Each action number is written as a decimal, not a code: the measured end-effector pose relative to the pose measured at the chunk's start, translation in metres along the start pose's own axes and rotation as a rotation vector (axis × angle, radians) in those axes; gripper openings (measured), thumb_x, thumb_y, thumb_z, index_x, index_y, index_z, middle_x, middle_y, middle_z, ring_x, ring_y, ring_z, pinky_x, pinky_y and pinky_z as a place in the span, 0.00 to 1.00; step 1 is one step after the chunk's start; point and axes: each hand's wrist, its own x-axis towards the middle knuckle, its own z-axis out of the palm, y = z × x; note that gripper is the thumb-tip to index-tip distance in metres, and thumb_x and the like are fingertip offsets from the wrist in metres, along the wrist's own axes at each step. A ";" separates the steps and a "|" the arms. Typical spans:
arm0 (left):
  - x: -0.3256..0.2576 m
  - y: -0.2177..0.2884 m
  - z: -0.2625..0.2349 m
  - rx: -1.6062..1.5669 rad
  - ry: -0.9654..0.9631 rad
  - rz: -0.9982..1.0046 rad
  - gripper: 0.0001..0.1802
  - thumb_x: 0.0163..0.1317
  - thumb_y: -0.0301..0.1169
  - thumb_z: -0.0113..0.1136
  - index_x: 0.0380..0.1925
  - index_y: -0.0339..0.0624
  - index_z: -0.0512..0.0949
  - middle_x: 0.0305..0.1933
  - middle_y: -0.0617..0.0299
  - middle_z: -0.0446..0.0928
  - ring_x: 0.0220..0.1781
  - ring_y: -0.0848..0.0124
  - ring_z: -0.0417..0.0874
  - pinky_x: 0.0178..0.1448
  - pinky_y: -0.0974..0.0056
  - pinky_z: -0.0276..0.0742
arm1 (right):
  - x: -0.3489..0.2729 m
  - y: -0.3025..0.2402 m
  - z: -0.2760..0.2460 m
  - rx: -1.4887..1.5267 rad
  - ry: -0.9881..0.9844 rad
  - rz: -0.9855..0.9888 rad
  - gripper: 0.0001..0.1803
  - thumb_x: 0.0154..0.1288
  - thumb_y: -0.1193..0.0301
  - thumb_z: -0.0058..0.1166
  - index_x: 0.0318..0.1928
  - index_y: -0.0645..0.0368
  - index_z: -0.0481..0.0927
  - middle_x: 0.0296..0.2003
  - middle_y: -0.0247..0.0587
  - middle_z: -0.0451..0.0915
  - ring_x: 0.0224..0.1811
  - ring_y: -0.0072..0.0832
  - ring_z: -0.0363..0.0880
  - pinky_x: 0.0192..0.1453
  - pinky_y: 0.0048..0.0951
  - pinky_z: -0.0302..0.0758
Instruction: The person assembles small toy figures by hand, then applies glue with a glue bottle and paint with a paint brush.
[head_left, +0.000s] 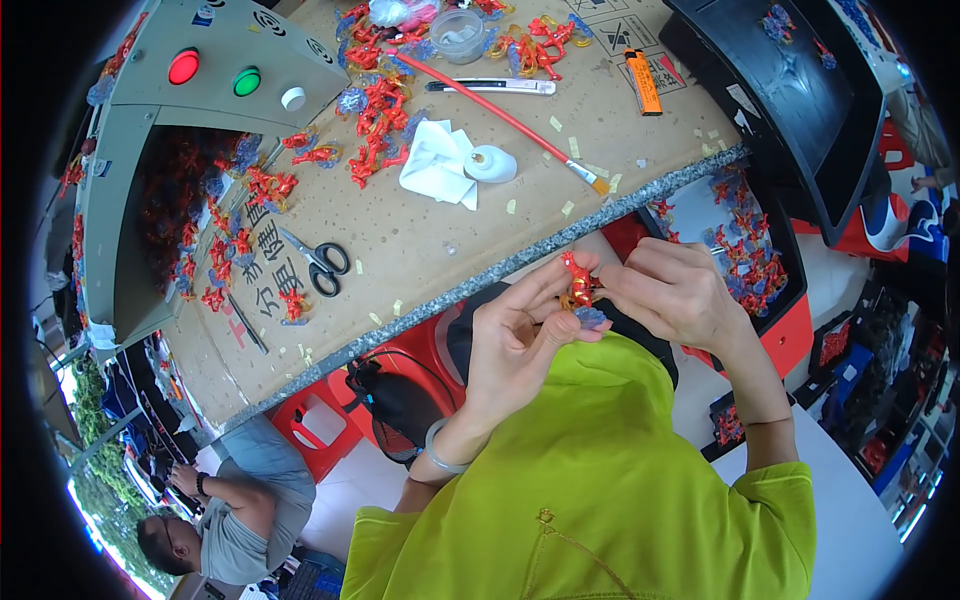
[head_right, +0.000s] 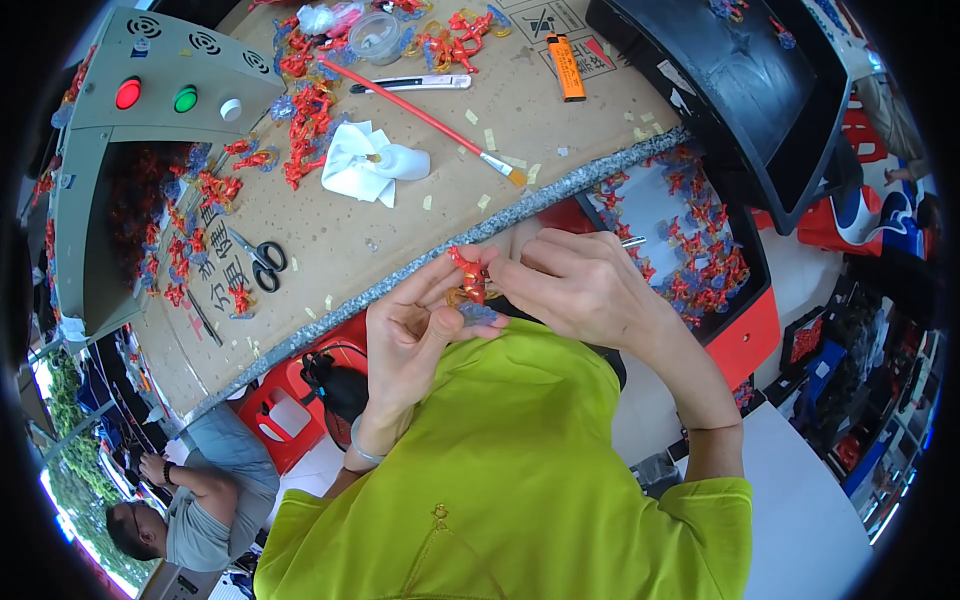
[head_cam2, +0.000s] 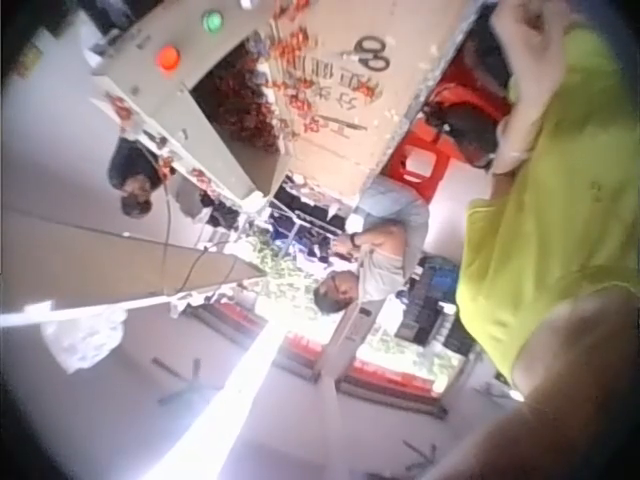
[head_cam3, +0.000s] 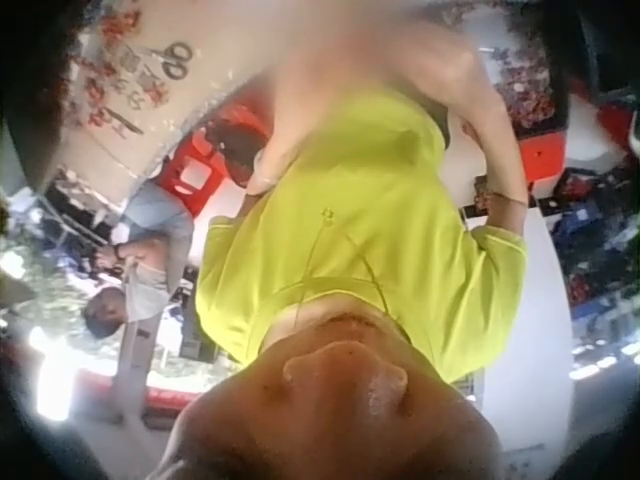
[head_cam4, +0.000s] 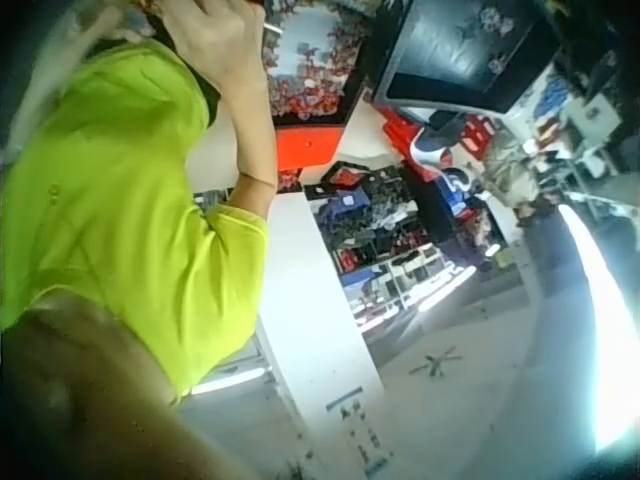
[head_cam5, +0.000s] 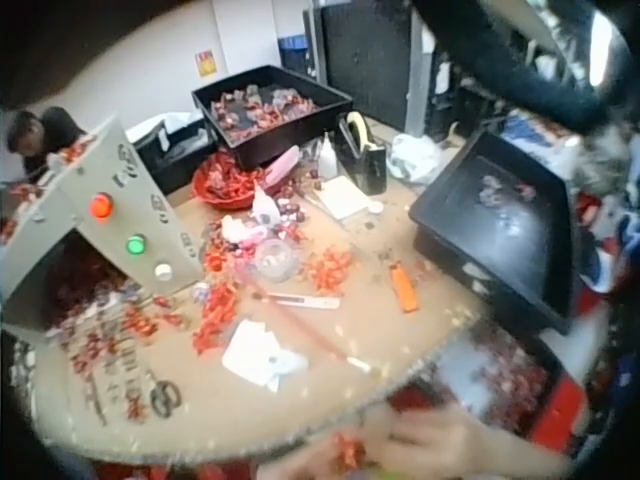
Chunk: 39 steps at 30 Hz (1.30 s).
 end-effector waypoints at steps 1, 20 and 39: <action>0.000 0.000 -0.001 0.008 -0.005 -0.008 0.29 0.64 0.25 0.53 0.63 0.26 0.57 0.63 0.46 0.66 0.57 0.64 0.75 0.52 0.60 0.82 | 0.000 0.000 0.000 0.002 -0.003 -0.004 0.11 0.48 0.73 0.64 0.34 0.59 0.79 0.18 0.33 0.67 0.19 0.27 0.71 0.17 0.29 0.66; 0.003 0.000 -0.005 -0.077 -0.076 -0.242 0.29 0.65 0.34 0.56 0.61 0.27 0.62 0.61 0.46 0.68 0.45 0.60 0.83 0.48 0.62 0.83 | -0.007 0.019 -0.006 0.209 -0.128 -0.027 0.09 0.50 0.72 0.62 0.33 0.59 0.80 0.21 0.36 0.74 0.20 0.33 0.74 0.19 0.32 0.69; 0.009 -0.018 0.001 0.088 -0.014 0.001 0.28 0.62 0.19 0.55 0.62 0.27 0.60 0.63 0.49 0.67 0.52 0.65 0.78 0.53 0.62 0.80 | -0.014 0.014 -0.006 0.208 -0.068 0.219 0.07 0.52 0.70 0.62 0.29 0.59 0.78 0.21 0.38 0.76 0.21 0.34 0.76 0.23 0.30 0.71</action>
